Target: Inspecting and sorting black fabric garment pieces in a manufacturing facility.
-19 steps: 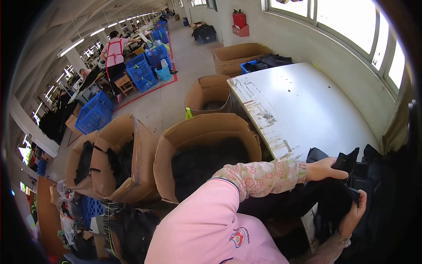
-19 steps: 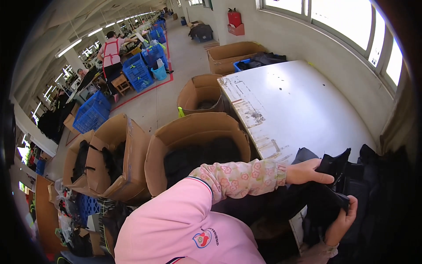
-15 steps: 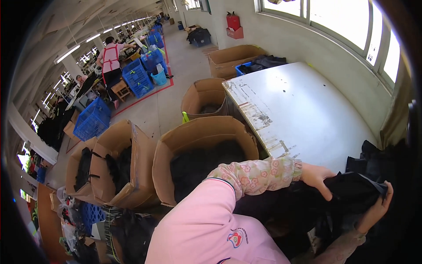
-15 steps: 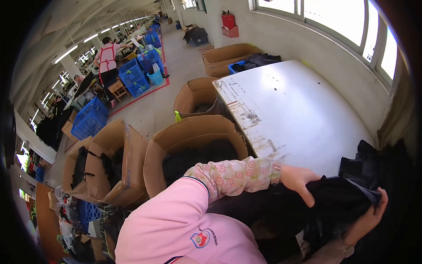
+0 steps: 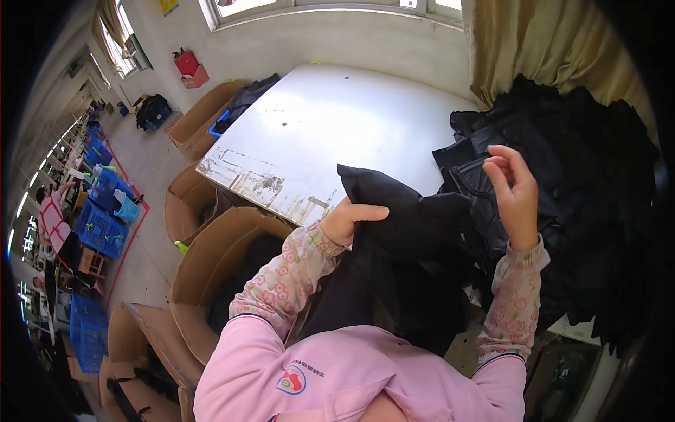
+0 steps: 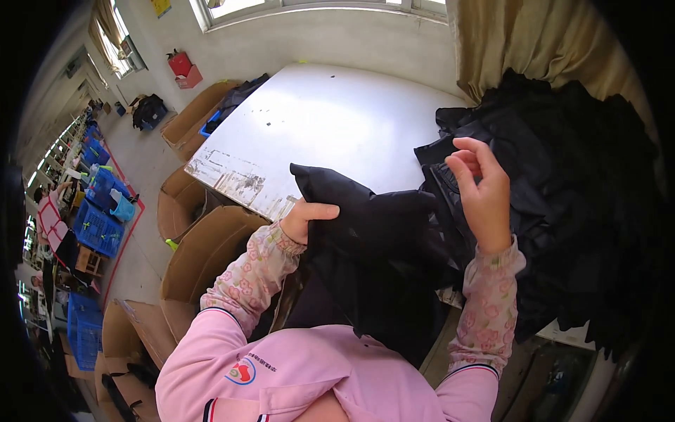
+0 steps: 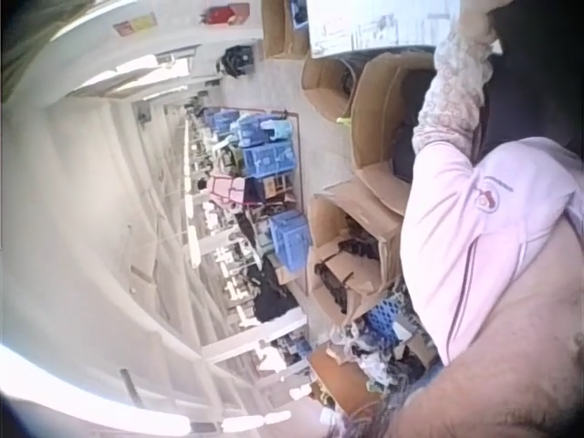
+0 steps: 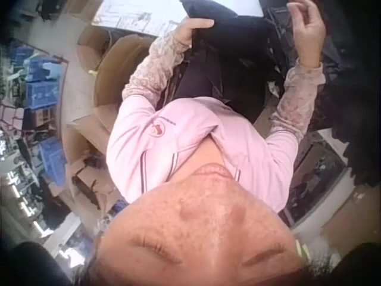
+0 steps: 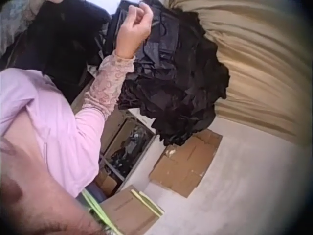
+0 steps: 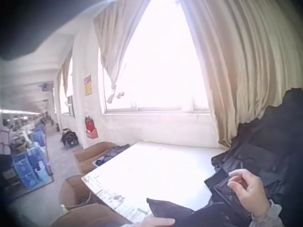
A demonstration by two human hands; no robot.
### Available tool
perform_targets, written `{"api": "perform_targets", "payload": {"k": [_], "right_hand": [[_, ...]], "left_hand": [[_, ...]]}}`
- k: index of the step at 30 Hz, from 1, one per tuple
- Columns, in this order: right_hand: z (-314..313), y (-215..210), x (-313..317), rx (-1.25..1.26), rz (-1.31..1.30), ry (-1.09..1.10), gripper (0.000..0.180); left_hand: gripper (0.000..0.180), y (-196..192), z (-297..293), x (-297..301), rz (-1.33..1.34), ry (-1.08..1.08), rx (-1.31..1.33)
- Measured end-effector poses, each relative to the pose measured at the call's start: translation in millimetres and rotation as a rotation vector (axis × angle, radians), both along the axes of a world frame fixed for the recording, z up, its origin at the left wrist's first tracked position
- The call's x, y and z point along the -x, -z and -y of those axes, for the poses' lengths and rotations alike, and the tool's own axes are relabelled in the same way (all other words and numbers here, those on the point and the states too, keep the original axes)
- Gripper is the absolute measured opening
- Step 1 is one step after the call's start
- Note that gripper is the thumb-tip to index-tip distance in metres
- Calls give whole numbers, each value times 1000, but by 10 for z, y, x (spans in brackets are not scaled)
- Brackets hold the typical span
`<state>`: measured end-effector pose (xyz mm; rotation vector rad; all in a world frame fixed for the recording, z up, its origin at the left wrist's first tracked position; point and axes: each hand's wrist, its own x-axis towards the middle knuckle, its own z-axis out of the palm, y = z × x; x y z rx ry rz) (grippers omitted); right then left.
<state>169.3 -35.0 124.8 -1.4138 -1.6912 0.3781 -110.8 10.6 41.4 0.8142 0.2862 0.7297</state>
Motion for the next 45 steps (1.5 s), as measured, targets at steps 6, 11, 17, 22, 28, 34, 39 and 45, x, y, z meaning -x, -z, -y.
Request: {"api": "perform_targets", "payload": {"k": [6, 11, 17, 22, 28, 34, 39, 45], "right_hand": [[354, 289, 907, -453, 300, -169, 28], [328, 317, 803, -244, 87, -192, 21], [442, 147, 497, -101, 144, -228, 10], [407, -17, 676, -42, 121, -397, 21], [309, -94, 314, 172, -136, -188, 15], [-36, -110, 470, 188, -777, -130, 23], [-94, -123, 659, 306, -1232, -310, 26], [-73, -154, 702, 341, -1384, -402, 29]], "left_hand": [[34, -39, 131, -206, 66, -52, -112], [28, -28, 36, -144, -28, -316, -120], [24, -126, -74, 221, 136, -101, -318], [18, -322, -147, 246, 242, -307, -325], [16, 5, -588, 389, -121, -775, -307], [71, 1513, -18, 1118, -249, -104, -121], [102, 1853, 647, 691, 3, 100, 134], [89, 2005, 1030, 166, 148, 92, 253]]}}
